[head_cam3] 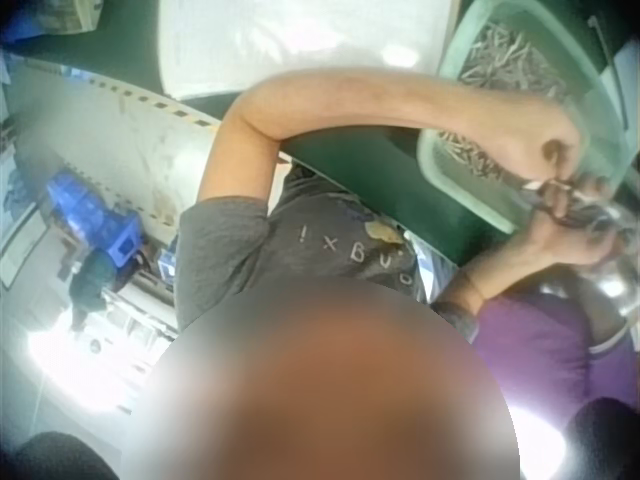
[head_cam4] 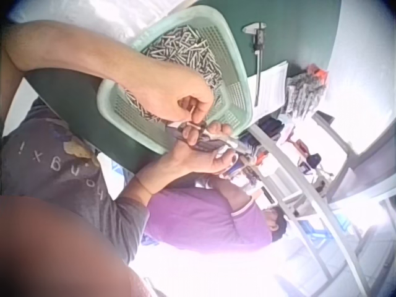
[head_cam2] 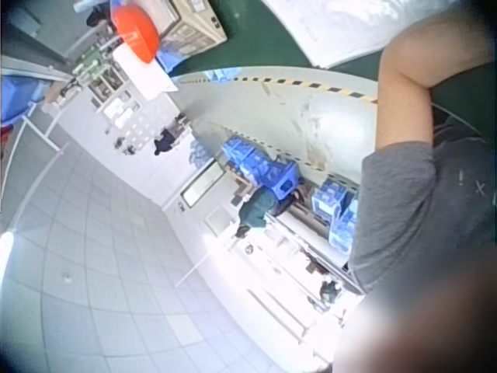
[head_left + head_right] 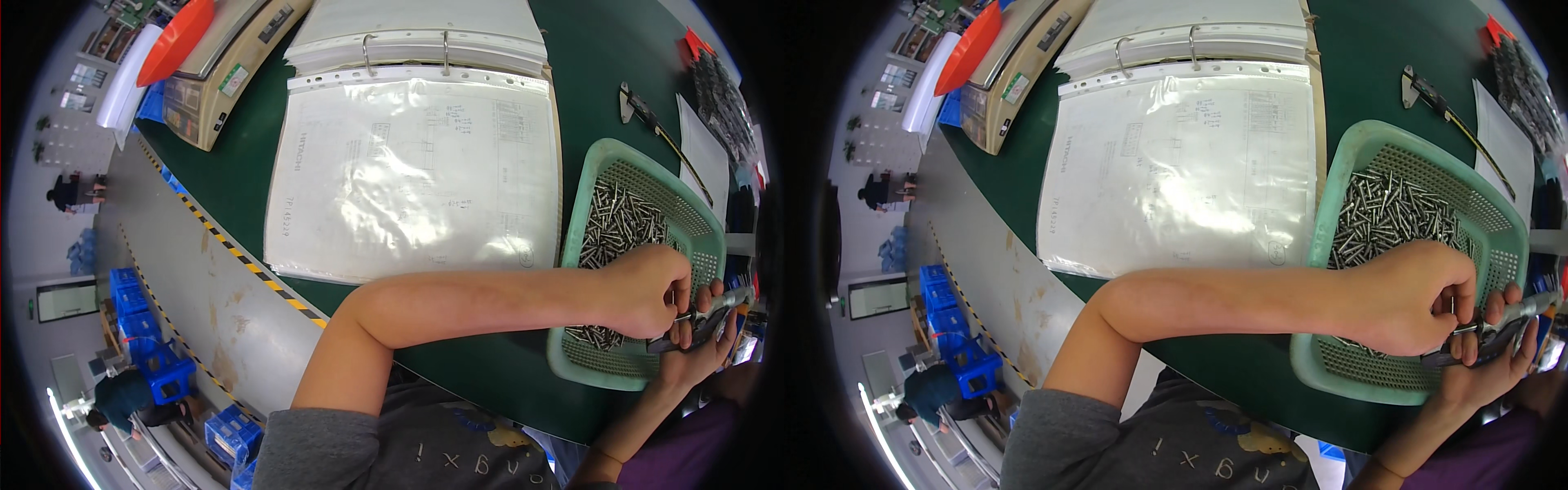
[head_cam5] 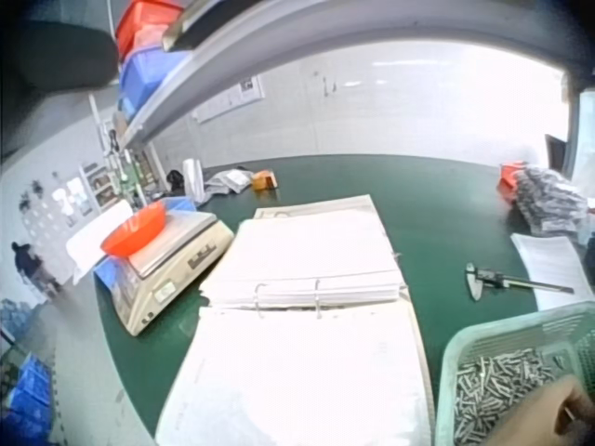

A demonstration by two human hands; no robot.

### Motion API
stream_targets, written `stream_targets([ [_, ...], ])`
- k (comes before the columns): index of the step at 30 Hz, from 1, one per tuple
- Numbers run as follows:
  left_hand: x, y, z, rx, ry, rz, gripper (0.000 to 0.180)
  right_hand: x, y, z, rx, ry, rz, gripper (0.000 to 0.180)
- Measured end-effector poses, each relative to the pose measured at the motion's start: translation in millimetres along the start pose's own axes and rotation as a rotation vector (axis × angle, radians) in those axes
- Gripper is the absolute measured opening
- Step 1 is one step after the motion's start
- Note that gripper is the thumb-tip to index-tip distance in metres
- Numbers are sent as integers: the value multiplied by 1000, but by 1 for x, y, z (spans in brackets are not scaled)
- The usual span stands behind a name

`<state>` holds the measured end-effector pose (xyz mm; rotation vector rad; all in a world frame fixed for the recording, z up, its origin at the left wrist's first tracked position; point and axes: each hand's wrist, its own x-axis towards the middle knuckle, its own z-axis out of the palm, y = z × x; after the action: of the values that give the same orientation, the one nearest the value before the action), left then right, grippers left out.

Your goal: Measuring the diameter of metal screws using a digital micrometer at a workbench.

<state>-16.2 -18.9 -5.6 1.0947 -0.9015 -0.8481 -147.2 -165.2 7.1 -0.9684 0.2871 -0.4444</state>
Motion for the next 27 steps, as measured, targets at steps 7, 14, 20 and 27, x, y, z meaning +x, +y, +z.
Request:
stream_targets([
  [7, 0, -3, 0, 13, 18, 32, 6, 1, 0, 1, -31, 21, -2, 32],
  [14, 1, 0, 0, -41, -17, -19, 7, 1, 0, -5, 14, -12, 7, 33],
  [20, -1, 0, 0, -32, -13, -25, 7, 1, 0, -4, -4, 19, 21, 34],
  [27, -1, -1, -1, -92, -12, -21, 8, 1, 0, -2, -3, 49, 27, 34],
])
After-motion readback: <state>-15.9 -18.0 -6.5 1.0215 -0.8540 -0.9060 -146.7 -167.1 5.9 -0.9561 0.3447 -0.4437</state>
